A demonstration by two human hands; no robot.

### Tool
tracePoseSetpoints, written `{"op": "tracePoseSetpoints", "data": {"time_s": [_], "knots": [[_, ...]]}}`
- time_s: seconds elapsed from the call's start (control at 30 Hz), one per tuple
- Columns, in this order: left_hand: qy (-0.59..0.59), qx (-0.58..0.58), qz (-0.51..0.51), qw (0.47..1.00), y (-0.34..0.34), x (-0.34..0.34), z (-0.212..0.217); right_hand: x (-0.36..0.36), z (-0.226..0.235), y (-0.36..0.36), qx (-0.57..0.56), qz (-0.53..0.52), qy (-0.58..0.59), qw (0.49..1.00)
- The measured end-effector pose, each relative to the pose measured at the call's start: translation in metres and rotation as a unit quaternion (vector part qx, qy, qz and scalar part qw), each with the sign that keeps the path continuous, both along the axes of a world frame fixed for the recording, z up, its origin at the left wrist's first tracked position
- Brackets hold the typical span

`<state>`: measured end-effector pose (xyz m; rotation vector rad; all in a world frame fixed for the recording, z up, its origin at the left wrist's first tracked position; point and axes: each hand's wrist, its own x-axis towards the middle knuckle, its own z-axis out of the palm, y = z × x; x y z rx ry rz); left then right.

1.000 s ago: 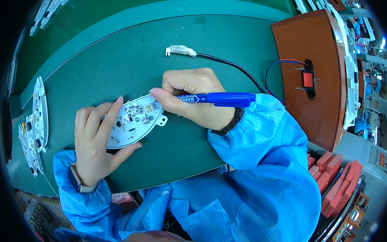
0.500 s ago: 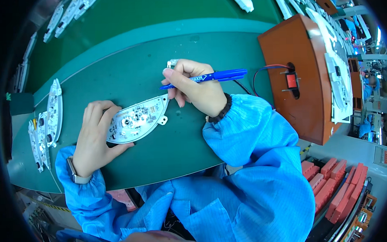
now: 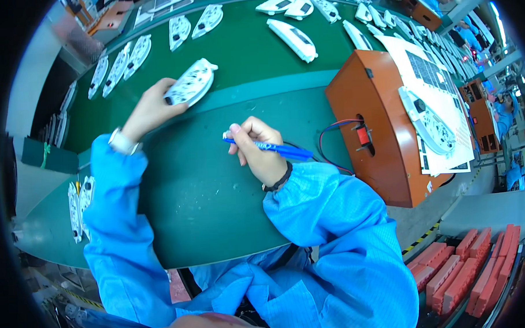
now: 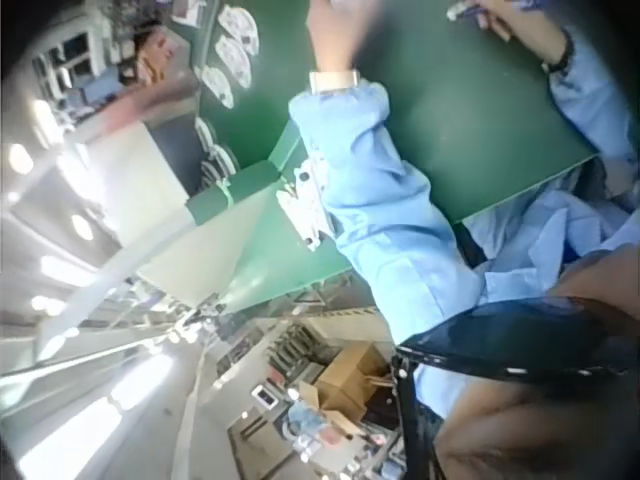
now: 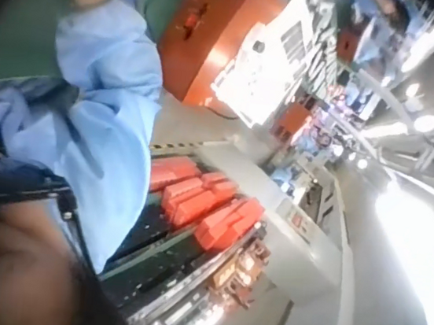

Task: The person tests electronic display panels and circuit boards by connecting a test cable, checking the illuminated displays, marking the boards with a marker, and disconnecting the cable. The person then arranges the circuit boards in a storage bin.

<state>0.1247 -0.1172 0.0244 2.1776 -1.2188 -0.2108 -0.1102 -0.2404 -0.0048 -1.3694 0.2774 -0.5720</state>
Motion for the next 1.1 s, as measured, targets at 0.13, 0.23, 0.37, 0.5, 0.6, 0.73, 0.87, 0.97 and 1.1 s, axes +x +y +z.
{"op": "tracePoseSetpoints", "data": {"time_s": [0.13,0.23,0.37,0.5,0.6,0.73,0.87,0.97,1.1], "knots": [[-0.048,0.003,-0.005,0.999,-0.108,0.033,-0.021,-0.003,0.003,-0.005,0.000,-0.035,-0.033,0.999],[-0.108,-0.078,0.056,0.989,-0.176,0.052,-0.030,-0.003,0.003,-0.009,0.000,-0.037,-0.024,0.999],[-0.207,-0.042,0.098,0.973,-0.223,0.046,-0.044,-0.003,0.005,-0.014,-0.017,-0.060,-0.021,0.998],[-0.332,-0.045,-0.021,0.942,-0.247,0.017,-0.057,-0.005,0.010,-0.018,-0.011,-0.093,-0.044,0.995],[-0.335,-0.072,-0.102,0.934,-0.274,-0.002,-0.058,-0.006,0.010,-0.026,-0.011,-0.121,-0.085,0.989],[-0.333,-0.065,-0.069,0.938,-0.292,-0.010,-0.051,-0.001,0.005,-0.034,-0.092,-0.159,-0.092,0.979],[-0.320,-0.211,-0.099,0.918,-0.266,0.004,-0.030,0.002,0.002,-0.039,-0.118,-0.177,-0.098,0.972],[-0.132,-0.253,-0.072,0.956,-0.219,0.022,-0.006,0.004,0.002,-0.042,-0.186,-0.206,-0.097,0.956],[-0.022,-0.257,-0.050,0.965,-0.119,0.036,0.014,0.005,0.000,-0.038,-0.158,-0.138,-0.051,0.976]]}}
